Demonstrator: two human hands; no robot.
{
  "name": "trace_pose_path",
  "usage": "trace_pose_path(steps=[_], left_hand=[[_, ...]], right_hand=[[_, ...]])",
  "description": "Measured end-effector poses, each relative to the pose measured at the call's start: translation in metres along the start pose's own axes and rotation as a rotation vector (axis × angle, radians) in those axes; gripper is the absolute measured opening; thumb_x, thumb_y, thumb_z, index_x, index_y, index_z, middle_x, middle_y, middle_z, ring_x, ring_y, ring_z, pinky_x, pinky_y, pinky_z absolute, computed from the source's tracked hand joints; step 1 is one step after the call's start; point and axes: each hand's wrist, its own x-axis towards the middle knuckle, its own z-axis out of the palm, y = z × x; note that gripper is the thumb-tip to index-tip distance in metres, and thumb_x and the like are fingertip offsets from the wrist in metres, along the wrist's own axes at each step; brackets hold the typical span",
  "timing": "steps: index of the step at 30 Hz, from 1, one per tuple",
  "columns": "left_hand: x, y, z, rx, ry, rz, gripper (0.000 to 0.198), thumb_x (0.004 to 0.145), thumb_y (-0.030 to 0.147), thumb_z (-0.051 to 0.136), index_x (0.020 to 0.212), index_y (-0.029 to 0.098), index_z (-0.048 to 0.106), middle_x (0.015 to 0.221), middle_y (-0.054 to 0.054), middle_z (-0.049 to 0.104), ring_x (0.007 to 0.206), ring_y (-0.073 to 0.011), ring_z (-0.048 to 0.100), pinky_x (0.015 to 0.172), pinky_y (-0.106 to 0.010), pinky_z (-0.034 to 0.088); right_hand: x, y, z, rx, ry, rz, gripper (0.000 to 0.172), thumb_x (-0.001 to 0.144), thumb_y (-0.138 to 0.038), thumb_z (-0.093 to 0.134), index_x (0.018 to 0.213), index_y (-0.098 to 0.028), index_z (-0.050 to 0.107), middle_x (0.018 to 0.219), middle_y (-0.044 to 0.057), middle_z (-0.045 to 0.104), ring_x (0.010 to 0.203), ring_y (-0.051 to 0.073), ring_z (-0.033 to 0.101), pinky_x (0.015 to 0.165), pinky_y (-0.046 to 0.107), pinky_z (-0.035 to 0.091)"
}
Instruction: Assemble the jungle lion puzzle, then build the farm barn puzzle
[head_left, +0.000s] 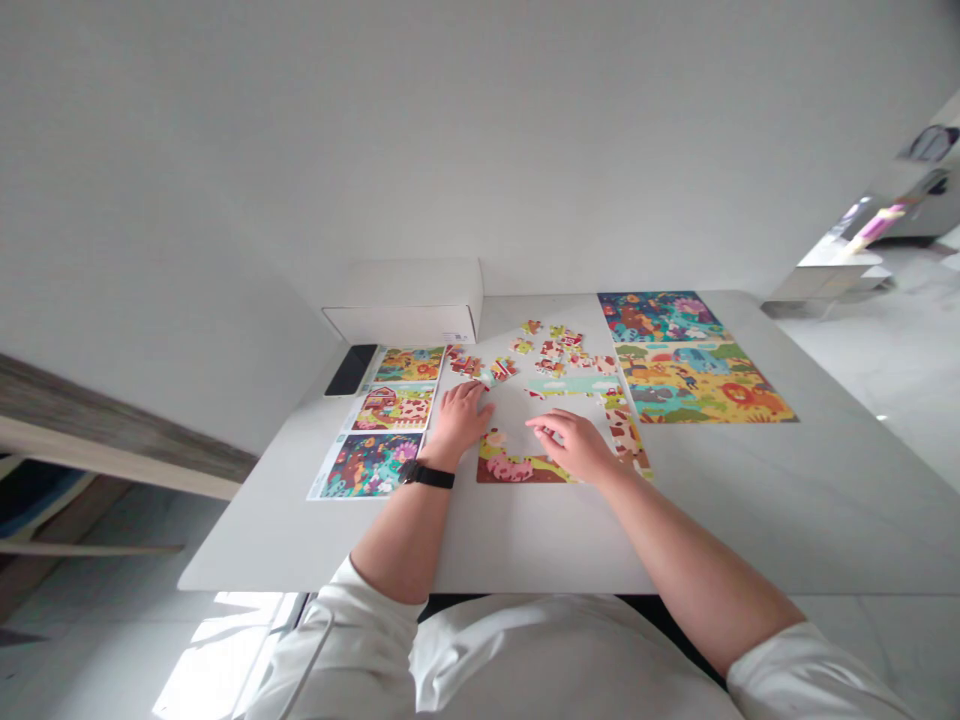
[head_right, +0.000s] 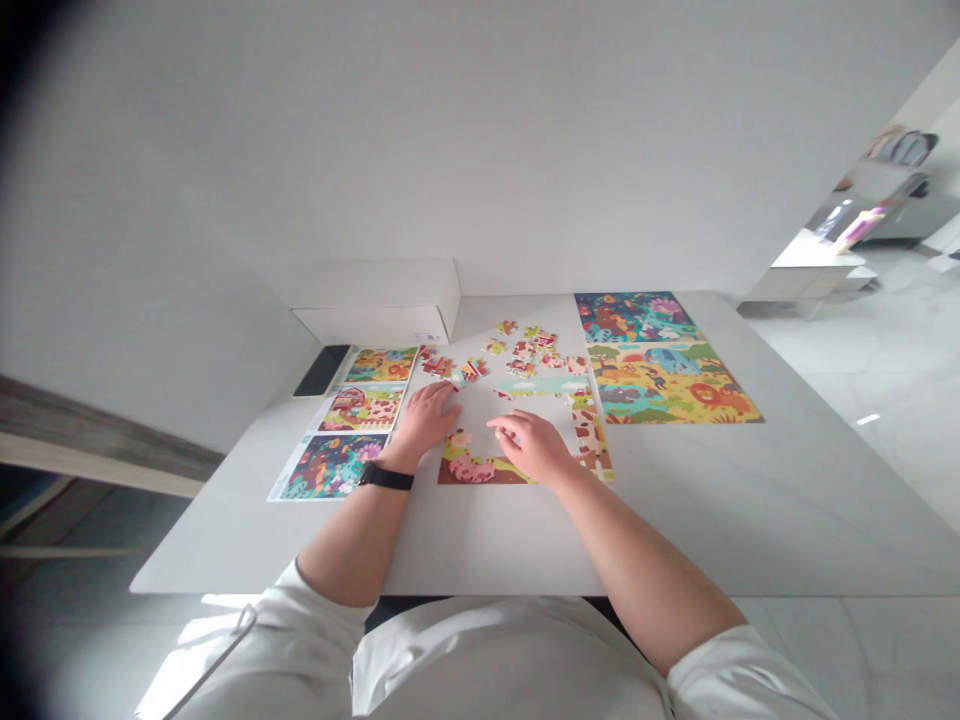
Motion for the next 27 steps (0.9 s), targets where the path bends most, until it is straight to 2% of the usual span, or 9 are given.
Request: trace_pose_path(steps=[8, 12, 15, 18, 23, 27], left_hand=[[-0.003, 0.007, 0.006, 0.027, 0.015, 0.032, 0.037, 0.100, 0.030, 0.065, 0.135, 0.024, 0.075, 0.135, -0.015, 0.071, 0.128, -0.0355, 0.065, 0.119, -0.053, 0.048], [-0.002, 0.006, 0.004, -0.099, 0.021, 0.130, 0.043, 0.098, 0.016, 0.057, 0.138, 0.022, 0.071, 0.130, -0.013, 0.072, 0.124, -0.0304, 0.067, 0.116, -0.049, 0.052], [-0.001, 0.003, 0.001, -0.164, 0.063, 0.160, 0.046, 0.095, 0.008, 0.053, 0.134, 0.023, 0.072, 0.133, -0.012, 0.072, 0.128, -0.0276, 0.067, 0.118, -0.047, 0.053], [-0.003, 0.003, 0.001, -0.160, 0.040, 0.140, 0.042, 0.098, 0.016, 0.059, 0.137, 0.024, 0.072, 0.145, -0.012, 0.069, 0.138, -0.0293, 0.062, 0.126, -0.052, 0.046], [-0.007, 0.011, 0.005, -0.094, -0.059, 0.046, 0.040, 0.102, 0.028, 0.063, 0.140, 0.029, 0.072, 0.154, -0.011, 0.066, 0.150, -0.0314, 0.054, 0.138, -0.065, 0.023], [-0.008, 0.012, 0.003, -0.031, -0.014, -0.032, 0.034, 0.104, 0.031, 0.061, 0.136, 0.028, 0.073, 0.149, -0.012, 0.068, 0.149, -0.0329, 0.055, 0.137, -0.066, 0.022]], right_hand=[[-0.002, 0.004, 0.004, 0.020, -0.029, 0.032, 0.027, 0.105, -0.018, 0.060, 0.120, -0.028, 0.080, 0.097, 0.003, 0.076, 0.082, 0.017, 0.070, 0.081, 0.029, 0.054], [-0.002, 0.004, 0.004, 0.027, -0.048, 0.051, 0.026, 0.106, -0.021, 0.060, 0.121, -0.028, 0.080, 0.098, 0.003, 0.076, 0.081, 0.017, 0.069, 0.080, 0.029, 0.054], [-0.003, 0.005, 0.004, 0.044, -0.052, 0.062, 0.025, 0.107, -0.022, 0.060, 0.120, -0.028, 0.080, 0.098, 0.003, 0.077, 0.079, 0.017, 0.068, 0.079, 0.029, 0.053], [-0.003, 0.008, 0.004, 0.046, -0.053, 0.066, 0.024, 0.107, -0.023, 0.060, 0.119, -0.027, 0.081, 0.097, 0.004, 0.077, 0.078, 0.016, 0.067, 0.079, 0.029, 0.053], [-0.003, 0.008, 0.006, 0.048, -0.037, 0.058, 0.024, 0.106, -0.022, 0.061, 0.116, -0.027, 0.082, 0.094, 0.003, 0.078, 0.075, 0.016, 0.068, 0.077, 0.029, 0.054], [0.001, 0.005, 0.000, 0.062, 0.059, 0.085, 0.025, 0.106, -0.024, 0.059, 0.113, -0.028, 0.082, 0.098, 0.005, 0.080, 0.082, 0.019, 0.072, 0.078, 0.031, 0.056]])
